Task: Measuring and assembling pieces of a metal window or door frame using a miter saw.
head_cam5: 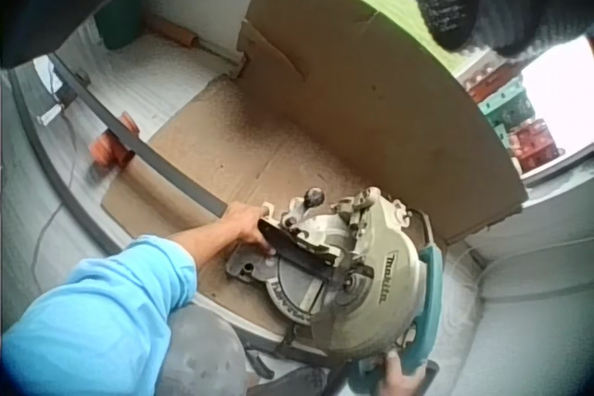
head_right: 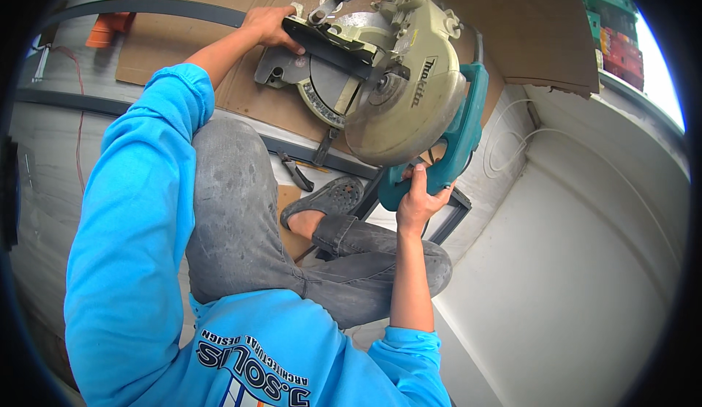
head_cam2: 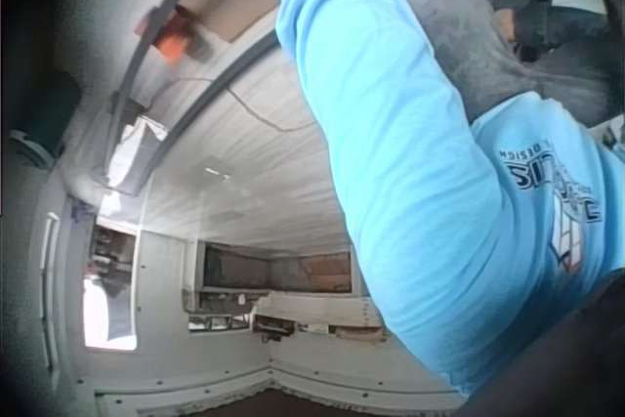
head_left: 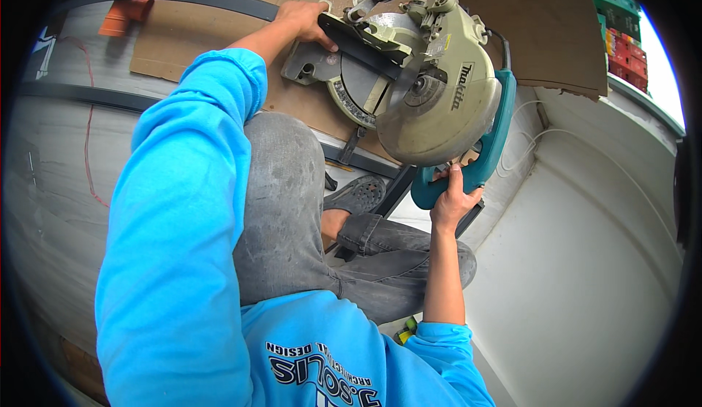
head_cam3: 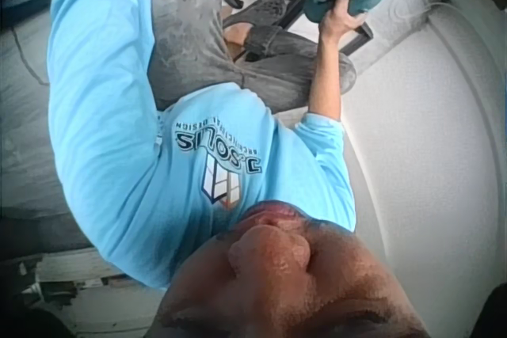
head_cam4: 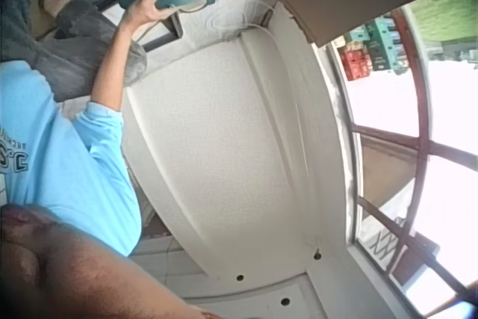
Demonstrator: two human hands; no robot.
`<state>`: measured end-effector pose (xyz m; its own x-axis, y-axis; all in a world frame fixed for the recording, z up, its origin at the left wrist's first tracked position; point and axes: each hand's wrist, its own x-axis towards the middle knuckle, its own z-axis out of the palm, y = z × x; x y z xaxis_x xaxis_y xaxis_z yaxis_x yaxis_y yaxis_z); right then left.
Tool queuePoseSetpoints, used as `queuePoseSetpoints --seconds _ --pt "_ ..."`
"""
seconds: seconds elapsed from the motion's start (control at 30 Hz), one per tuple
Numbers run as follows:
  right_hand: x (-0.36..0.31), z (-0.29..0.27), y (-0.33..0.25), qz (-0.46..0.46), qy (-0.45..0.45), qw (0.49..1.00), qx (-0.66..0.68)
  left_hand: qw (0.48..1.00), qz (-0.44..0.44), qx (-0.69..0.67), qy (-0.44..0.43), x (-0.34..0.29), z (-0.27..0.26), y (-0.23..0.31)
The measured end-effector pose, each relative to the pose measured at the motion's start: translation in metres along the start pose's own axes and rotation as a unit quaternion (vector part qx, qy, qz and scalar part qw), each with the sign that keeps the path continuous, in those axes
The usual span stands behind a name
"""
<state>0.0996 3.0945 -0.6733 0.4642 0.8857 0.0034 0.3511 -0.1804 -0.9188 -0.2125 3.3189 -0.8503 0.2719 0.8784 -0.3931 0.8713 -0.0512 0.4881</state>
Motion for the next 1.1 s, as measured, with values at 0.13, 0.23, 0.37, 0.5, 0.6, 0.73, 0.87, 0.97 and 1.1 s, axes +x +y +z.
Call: queuePoseSetpoints --seconds 0.13,0.23,0.37,0.5,0.6,0.73,0.87,0.97,1.1 --pt "-0.001 0.003 0.002 -0.004 0.007 1.000 0.005 1.000 0.000 0.000 -0.001 0.001 0.000 -0.001" --pt "-0.001 0.000 0.006 -0.006 0.006 1.000 0.002 1.000 0.003 -0.002 0.000 0.000 0.000 0.000" --pt "0.000 -0.003 0.009 0.002 -0.006 1.000 -0.002 1.000 -0.002 -0.004 0.001 -0.001 0.000 0.001" --pt "0.006 -0.007 -0.011 0.029 -0.001 0.999 0.017 1.000 -0.001 -0.009 -0.008 0.000 -0.001 0.002" --pt "0.007 -0.003 -0.020 0.024 -0.011 1.000 0.016 1.000 -0.006 -0.007 -0.007 -0.003 0.002 -0.001" --pt "0.004 -0.002 -0.009 0.013 -0.008 1.000 0.017 1.000 -0.003 -0.004 0.010 -0.003 0.002 -0.004" --pt "0.000 0.004 -0.004 0.002 -0.001 1.000 0.002 1.000 -0.001 -0.003 0.004 -0.004 -0.002 -0.008" --pt "0.002 -0.003 0.002 -0.004 0.011 1.000 -0.007 1.000 0.002 -0.010 -0.008 0.000 -0.005 0.006" --pt "0.003 -0.011 -0.001 -0.007 0.040 0.999 -0.018 1.000 -0.007 -0.002 -0.012 0.014 -0.001 0.021"
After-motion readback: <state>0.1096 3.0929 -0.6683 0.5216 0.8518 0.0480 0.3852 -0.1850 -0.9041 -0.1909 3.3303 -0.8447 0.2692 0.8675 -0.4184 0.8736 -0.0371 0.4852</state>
